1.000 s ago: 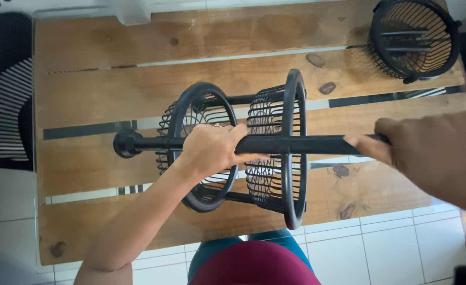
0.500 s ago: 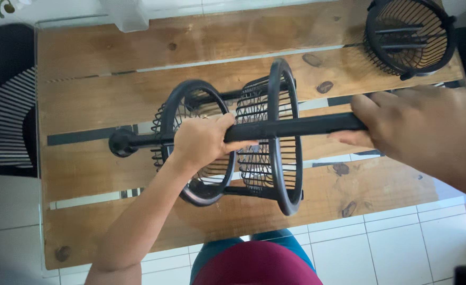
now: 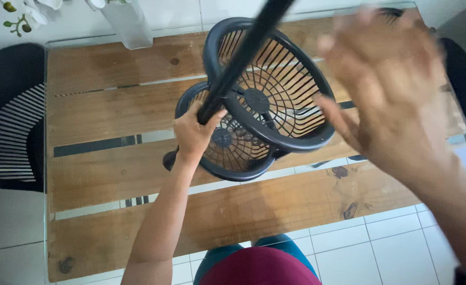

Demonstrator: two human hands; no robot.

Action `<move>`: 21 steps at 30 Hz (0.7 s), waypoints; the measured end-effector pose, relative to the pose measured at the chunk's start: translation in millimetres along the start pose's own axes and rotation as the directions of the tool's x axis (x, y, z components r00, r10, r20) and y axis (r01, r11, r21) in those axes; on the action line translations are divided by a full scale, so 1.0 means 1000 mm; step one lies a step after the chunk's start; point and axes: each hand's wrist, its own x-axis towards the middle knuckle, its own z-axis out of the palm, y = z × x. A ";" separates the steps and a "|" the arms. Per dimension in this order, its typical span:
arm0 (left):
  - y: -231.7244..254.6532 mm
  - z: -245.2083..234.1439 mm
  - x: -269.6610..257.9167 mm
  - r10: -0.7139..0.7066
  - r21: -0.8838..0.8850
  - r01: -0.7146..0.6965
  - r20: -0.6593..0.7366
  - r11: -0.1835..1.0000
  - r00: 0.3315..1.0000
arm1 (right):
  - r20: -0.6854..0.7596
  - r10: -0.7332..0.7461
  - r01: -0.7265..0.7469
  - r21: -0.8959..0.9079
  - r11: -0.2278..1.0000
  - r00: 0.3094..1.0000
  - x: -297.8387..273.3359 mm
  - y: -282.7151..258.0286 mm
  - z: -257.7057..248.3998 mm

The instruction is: The person assembles a black metal plant stand on a wooden table. They attach the circular base to the vertical pole, then add the middle and top tiers, securing each with a knob. The stand is left upright on the table after assembly.

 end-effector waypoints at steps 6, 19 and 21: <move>-0.073 0.004 -0.002 0.073 -0.245 -0.065 0.021 0.967 0.997 | 0.310 0.147 -0.264 0.379 0.887 0.939 -0.044 0.006 0.088; -0.177 0.025 0.027 0.129 -0.189 -0.133 -0.033 0.973 0.991 | 0.179 0.537 -0.523 0.604 0.601 0.824 -0.105 -0.067 0.132; -0.184 0.026 0.027 0.102 -0.199 -0.099 0.002 0.975 0.995 | 0.139 0.560 -0.522 0.591 0.615 0.817 -0.103 -0.080 0.132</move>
